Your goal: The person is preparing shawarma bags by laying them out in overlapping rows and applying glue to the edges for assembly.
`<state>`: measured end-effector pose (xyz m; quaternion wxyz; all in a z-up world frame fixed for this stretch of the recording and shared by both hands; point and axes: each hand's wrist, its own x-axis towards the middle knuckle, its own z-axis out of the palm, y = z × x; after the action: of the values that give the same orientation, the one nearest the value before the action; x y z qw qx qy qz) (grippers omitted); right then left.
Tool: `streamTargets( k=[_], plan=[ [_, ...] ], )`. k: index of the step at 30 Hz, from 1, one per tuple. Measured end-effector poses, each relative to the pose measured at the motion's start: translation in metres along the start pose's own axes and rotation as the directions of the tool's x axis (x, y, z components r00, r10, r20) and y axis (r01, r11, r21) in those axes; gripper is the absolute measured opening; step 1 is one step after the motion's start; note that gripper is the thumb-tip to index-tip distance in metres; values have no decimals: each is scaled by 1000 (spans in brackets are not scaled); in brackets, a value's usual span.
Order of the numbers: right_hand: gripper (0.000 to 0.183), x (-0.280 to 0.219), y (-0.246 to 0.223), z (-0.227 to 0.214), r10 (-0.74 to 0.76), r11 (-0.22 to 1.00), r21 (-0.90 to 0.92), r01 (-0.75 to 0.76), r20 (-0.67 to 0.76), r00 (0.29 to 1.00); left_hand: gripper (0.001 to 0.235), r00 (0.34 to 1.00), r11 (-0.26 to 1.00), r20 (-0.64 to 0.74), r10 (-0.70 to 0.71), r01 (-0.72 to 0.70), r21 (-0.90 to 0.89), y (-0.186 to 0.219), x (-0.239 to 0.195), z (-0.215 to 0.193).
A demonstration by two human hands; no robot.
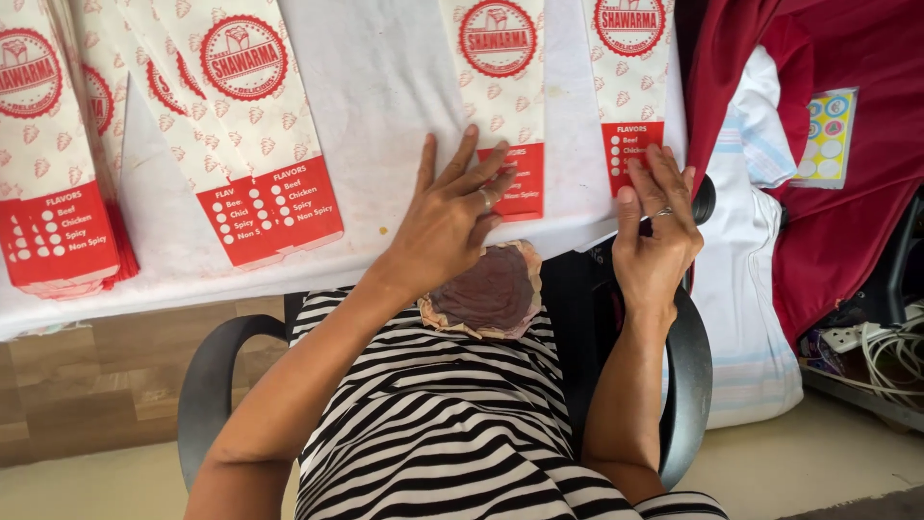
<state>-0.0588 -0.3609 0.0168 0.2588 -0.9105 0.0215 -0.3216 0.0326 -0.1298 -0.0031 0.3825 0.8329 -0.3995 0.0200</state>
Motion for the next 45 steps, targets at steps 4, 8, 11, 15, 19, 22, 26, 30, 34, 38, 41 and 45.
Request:
streamTargets(
  k=[4, 8, 11, 15, 19, 22, 26, 30, 34, 38, 41, 45],
  plan=[
    [24, -5, 12, -3, 45, 998, -37, -43, 44, 998, 53, 999, 997, -8, 49, -48, 52, 10, 22, 33],
    [22, -4, 17, -8, 56, 997, -52, -53, 44, 997, 47, 997, 996, -30, 71, -69, 61, 19, 37, 50],
    [22, -5, 18, -8, 50, 998, -31, -49, 41, 998, 47, 996, 995, -47, 80, -78, 57, 19, 41, 58],
    [23, -5, 14, -6, 54, 999, -4, -53, 9, 999, 45, 979, 995, -179, 96, -97, 1, 14, 40, 72],
    [23, -8, 24, -4, 4, 999, 44, -3, -17, 1000, 40, 953, 989, -282, 111, -133, -62, 14, 33, 67],
    [23, -8, 23, -7, -28, 999, 46, 29, -27, 999, 38, 931, 975, -357, 78, -145, -166, 8, 16, 35],
    [25, -9, 10, -11, -14, 999, 47, 15, -33, 999, 43, 943, 936, -333, 7, 111, 335, -34, -36, -31],
    [28, -7, -15, -5, -3, 996, 89, 7, -45, 999, 56, 899, 692, -357, -255, 427, 582, -62, -74, -67],
    [24, -1, -38, 20, -123, 981, 151, 125, -18, 992, 52, 920, 739, -360, -158, 352, 575, -43, -54, -32],
    [27, -8, -88, 54, -222, 951, 248, 187, 122, 967, 56, 905, 860, -397, -154, 320, 397, -19, -26, 4],
    [37, -13, -99, 76, -317, 899, 370, 236, 178, 932, 63, 870, 942, -452, -196, 295, 159, -10, -22, 7],
    [41, -6, -99, 77, -391, 884, 370, 288, 243, 888, 41, 837, 967, -516, -183, 248, 58, -13, -38, -18]
  ],
)
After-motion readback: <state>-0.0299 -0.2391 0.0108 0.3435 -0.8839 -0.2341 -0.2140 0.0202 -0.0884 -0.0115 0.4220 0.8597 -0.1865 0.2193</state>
